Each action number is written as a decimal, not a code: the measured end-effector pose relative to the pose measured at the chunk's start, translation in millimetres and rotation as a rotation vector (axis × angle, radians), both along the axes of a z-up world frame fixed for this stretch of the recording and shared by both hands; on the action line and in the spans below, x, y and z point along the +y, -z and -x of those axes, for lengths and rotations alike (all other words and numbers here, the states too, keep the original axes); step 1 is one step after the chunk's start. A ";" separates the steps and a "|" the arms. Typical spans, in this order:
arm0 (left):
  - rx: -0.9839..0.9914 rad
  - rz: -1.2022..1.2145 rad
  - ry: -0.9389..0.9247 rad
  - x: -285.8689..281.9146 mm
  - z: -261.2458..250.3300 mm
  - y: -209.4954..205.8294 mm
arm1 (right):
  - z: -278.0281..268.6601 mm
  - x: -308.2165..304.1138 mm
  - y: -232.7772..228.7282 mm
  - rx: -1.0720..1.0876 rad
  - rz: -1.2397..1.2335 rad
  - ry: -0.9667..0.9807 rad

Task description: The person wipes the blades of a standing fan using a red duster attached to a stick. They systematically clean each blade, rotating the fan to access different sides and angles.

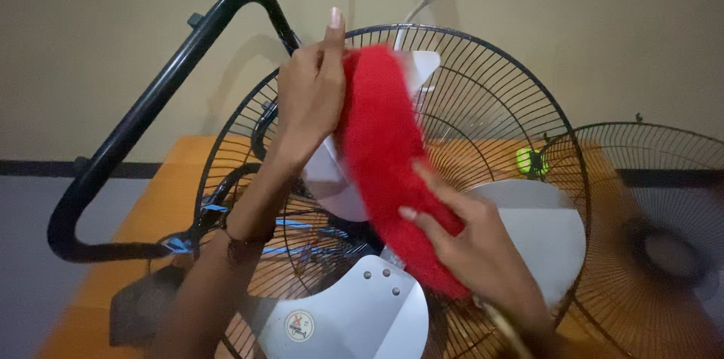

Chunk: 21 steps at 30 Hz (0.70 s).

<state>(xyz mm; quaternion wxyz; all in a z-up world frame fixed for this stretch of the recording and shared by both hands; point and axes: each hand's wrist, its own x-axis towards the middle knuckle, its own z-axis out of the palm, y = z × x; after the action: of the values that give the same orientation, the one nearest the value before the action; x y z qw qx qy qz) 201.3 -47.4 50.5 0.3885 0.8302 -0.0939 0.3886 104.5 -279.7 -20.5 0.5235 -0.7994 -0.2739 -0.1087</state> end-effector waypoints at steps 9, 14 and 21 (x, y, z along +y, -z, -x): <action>0.075 -0.062 -0.073 -12.6 13.4 -4.9 | -5.9 -2.8 -0.7 0.004 0.070 0.176; 0.144 -0.041 -0.104 -17.4 18.5 -7.3 | -2.9 -11.6 -7.0 0.412 0.189 0.130; 0.146 -0.061 -0.117 -22.4 19.4 -9.1 | -1.6 -6.5 -2.8 -0.084 -0.050 -0.088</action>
<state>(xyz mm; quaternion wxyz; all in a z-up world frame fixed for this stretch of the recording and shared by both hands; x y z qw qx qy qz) 181.9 -69.8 59.6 0.3458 0.8717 -0.0287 0.3461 106.1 -286.2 -17.7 0.5357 -0.7679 -0.3276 -0.1262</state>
